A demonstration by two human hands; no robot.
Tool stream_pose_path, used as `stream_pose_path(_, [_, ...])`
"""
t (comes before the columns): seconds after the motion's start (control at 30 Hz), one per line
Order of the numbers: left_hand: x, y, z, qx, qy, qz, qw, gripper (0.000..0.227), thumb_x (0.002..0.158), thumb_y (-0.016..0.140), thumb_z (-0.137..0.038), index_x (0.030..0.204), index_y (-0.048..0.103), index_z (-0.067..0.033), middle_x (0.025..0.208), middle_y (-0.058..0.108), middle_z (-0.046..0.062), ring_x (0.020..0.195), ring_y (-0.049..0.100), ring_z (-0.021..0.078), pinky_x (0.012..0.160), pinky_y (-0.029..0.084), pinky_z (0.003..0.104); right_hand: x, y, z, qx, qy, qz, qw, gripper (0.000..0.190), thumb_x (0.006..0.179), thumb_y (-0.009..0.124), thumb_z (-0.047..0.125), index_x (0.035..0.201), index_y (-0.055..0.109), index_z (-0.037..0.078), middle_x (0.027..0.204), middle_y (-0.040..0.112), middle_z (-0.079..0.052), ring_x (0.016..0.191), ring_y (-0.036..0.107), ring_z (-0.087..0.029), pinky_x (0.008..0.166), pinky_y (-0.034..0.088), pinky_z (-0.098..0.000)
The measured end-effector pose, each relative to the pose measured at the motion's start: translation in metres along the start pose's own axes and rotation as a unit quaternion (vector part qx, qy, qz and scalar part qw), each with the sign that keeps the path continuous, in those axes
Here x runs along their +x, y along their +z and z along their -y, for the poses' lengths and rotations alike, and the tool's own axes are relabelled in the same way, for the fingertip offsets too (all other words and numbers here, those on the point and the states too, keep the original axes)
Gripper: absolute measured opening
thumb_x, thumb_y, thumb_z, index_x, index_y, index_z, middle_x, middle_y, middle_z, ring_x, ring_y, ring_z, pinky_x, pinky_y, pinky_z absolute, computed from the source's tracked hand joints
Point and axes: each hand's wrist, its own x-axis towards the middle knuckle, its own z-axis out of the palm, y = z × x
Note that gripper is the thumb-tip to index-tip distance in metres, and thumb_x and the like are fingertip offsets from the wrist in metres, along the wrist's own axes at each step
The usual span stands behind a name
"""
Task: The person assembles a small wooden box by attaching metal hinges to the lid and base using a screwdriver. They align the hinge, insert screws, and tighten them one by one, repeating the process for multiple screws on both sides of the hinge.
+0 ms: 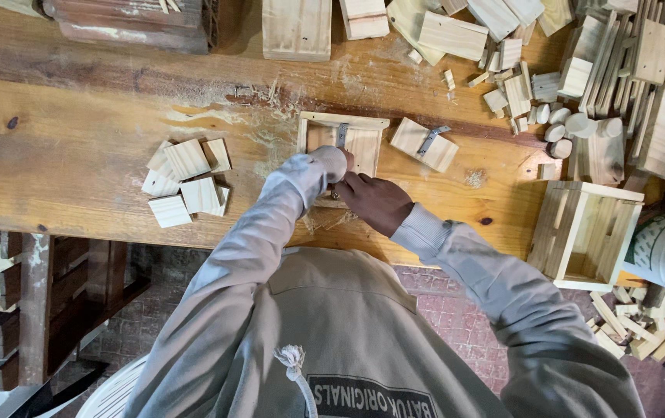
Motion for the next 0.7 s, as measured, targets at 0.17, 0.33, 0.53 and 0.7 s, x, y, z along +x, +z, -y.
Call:
stream_pose_path(0.17, [0.022,-0.001,-0.032,-0.136,-0.176,0.125,0.967,0.044,0.094,0.043,0.001,0.132,0.065,-0.0030,0.126,0.070,0.007,0.133,0.058,0.0170,0.107,0.049,0.032,0.000,0.016,-0.009,-0.060,-0.020,-0.054,0.997,0.014,0.088,0.064,0.010,0.101,0.067,0.007,0.078,0.062,-0.005,0.067,0.072,-0.022,0.064,0.056,-0.0337])
stream_pose_path(0.33, [0.124,0.072,-0.001,-0.045,0.362,0.187,0.912,0.019,0.081,0.070,-0.031,0.097,0.081,-0.0321,0.107,0.078,-0.002,0.106,0.072,0.0323,0.080,0.061,0.046,0.000,0.026,-0.013,-0.095,-0.006,-0.078,0.992,0.010,0.087,0.065,0.020,0.094,0.065,0.013,0.066,0.066,-0.004,0.059,0.072,-0.020,0.063,0.051,-0.0350])
stream_pose_path(0.53, [0.085,0.042,0.041,-0.076,0.401,0.136,0.903,0.025,0.074,0.082,-0.035,0.098,0.077,-0.0420,0.096,0.078,-0.012,0.093,0.076,0.0231,0.084,0.063,0.046,0.003,0.015,-0.005,-0.060,0.009,-0.082,0.995,0.010,0.092,0.062,0.016,0.090,0.066,0.007,0.061,0.067,-0.007,0.053,0.071,-0.022,0.058,0.055,-0.0337])
stream_pose_path(0.7, [-0.012,-0.012,0.128,-0.372,0.389,0.059,0.841,0.034,0.074,0.089,-0.047,0.101,0.069,-0.0427,0.071,0.074,-0.011,0.079,0.077,0.0184,0.086,0.060,0.044,0.010,0.000,0.003,-0.078,0.043,-0.079,0.993,0.010,0.088,0.066,0.017,0.092,0.069,0.008,0.058,0.066,-0.005,0.050,0.070,-0.020,0.055,0.056,-0.0326])
